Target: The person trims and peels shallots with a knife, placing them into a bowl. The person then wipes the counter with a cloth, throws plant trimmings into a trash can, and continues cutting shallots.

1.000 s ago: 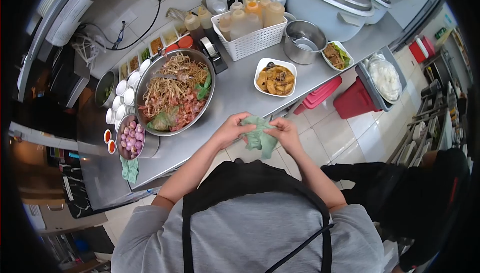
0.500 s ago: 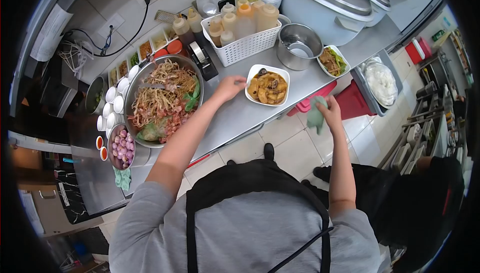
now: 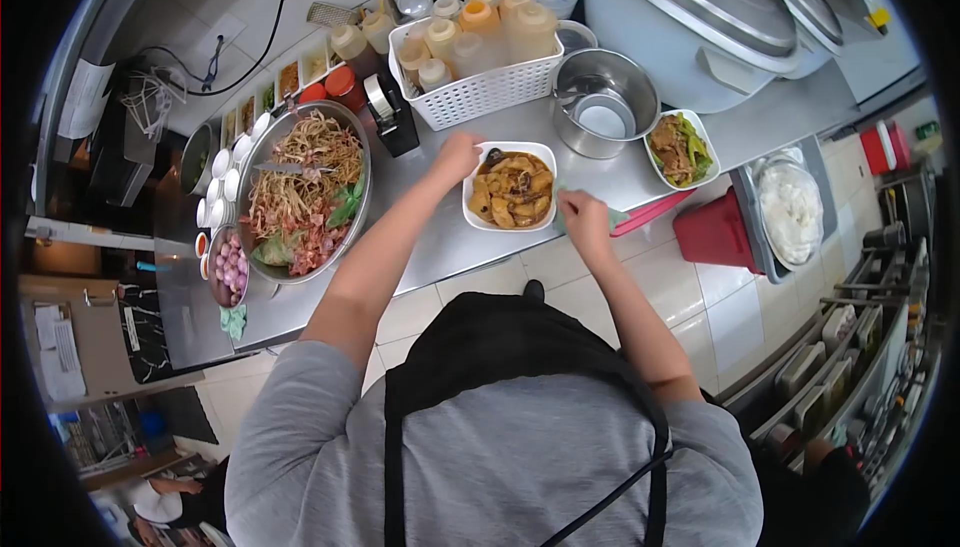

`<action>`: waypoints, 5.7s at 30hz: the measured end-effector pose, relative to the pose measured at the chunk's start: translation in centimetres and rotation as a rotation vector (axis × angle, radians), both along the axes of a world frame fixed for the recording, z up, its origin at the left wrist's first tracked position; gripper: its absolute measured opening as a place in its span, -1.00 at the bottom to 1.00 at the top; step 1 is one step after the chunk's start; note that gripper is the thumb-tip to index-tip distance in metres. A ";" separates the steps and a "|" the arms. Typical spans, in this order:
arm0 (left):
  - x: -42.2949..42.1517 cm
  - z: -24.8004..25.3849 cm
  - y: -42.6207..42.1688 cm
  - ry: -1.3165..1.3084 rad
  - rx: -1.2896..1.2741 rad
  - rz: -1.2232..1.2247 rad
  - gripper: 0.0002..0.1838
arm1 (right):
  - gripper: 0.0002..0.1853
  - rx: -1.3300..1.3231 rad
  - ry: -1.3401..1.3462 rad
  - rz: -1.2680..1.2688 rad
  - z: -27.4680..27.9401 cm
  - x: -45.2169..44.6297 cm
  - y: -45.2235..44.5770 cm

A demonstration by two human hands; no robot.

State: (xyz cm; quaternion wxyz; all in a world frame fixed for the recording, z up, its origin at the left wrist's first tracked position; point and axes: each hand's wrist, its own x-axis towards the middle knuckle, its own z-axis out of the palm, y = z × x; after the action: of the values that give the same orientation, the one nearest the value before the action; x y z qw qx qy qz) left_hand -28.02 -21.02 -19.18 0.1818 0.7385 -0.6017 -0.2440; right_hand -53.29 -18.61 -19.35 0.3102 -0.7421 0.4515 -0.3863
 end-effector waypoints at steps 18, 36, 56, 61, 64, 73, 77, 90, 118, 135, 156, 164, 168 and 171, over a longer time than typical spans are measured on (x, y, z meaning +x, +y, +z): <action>1.4 2.3 21.6 1.218 -0.023 0.740 -0.52 | -0.45 -0.290 0.562 0.187 -5.1 7.8 -6.8; 1.9 5.5 17.0 1.248 -0.050 0.607 -0.63 | -0.52 -0.304 0.519 0.569 -4.5 6.3 5.0; 5.0 -1.4 13.6 1.239 -0.075 0.757 -0.57 | -0.69 0.598 -0.314 -0.432 -1.3 -24.2 -15.5; 5.0 -1.3 13.8 1.278 -0.083 0.761 -0.58 | -0.75 0.509 -0.241 -0.395 -1.8 -23.6 -15.5; 5.4 -1.6 13.7 1.284 -0.052 0.753 -0.59 | -0.76 0.449 -0.218 -0.529 -1.7 -23.2 -13.5; 5.5 -1.1 14.8 1.265 -0.022 0.730 -0.56 | -0.82 0.559 -0.249 -0.380 2.0 -20.9 -2.4; 5.1 -1.1 16.0 1.295 -0.060 0.771 -0.54 | -0.84 0.677 -0.212 -0.290 0.6 -14.9 0.8; 3.9 0.1 18.5 1.319 -0.162 0.869 -0.50 | -0.64 0.558 -0.261 -0.128 -2.1 1.0 -3.1; 3.7 -0.1 41.2 1.324 -0.144 1.048 -0.69 | -0.40 -0.349 0.669 0.320 -4.1 4.8 10.5; 6.0 -0.4 65.5 1.228 -0.392 1.454 -0.74 | -0.55 -0.593 0.573 1.263 -3.1 42.5 38.4; 17.6 11.6 37.6 0.321 -0.505 0.558 -0.73 | -0.87 -0.047 0.383 0.670 10.2 34.2 1.6; 18.6 11.3 24.0 -0.238 -0.651 0.056 -0.72 | -0.79 -0.057 0.541 0.672 6.5 36.6 1.8; 21.7 10.8 23.2 -0.383 -0.625 -0.012 -0.76 | -0.76 -0.174 0.581 0.630 8.2 35.9 2.6; 24.5 10.5 23.8 -0.263 -0.549 -0.007 -0.79 | -0.79 -0.431 0.510 0.559 9.7 35.8 3.2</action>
State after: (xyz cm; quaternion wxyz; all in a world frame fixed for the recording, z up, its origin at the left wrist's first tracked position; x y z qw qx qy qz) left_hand -3.48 2.78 -8.67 0.2944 0.6849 -0.6661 0.0247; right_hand -17.48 -15.40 -9.64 0.1195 -0.9552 0.2047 -0.1773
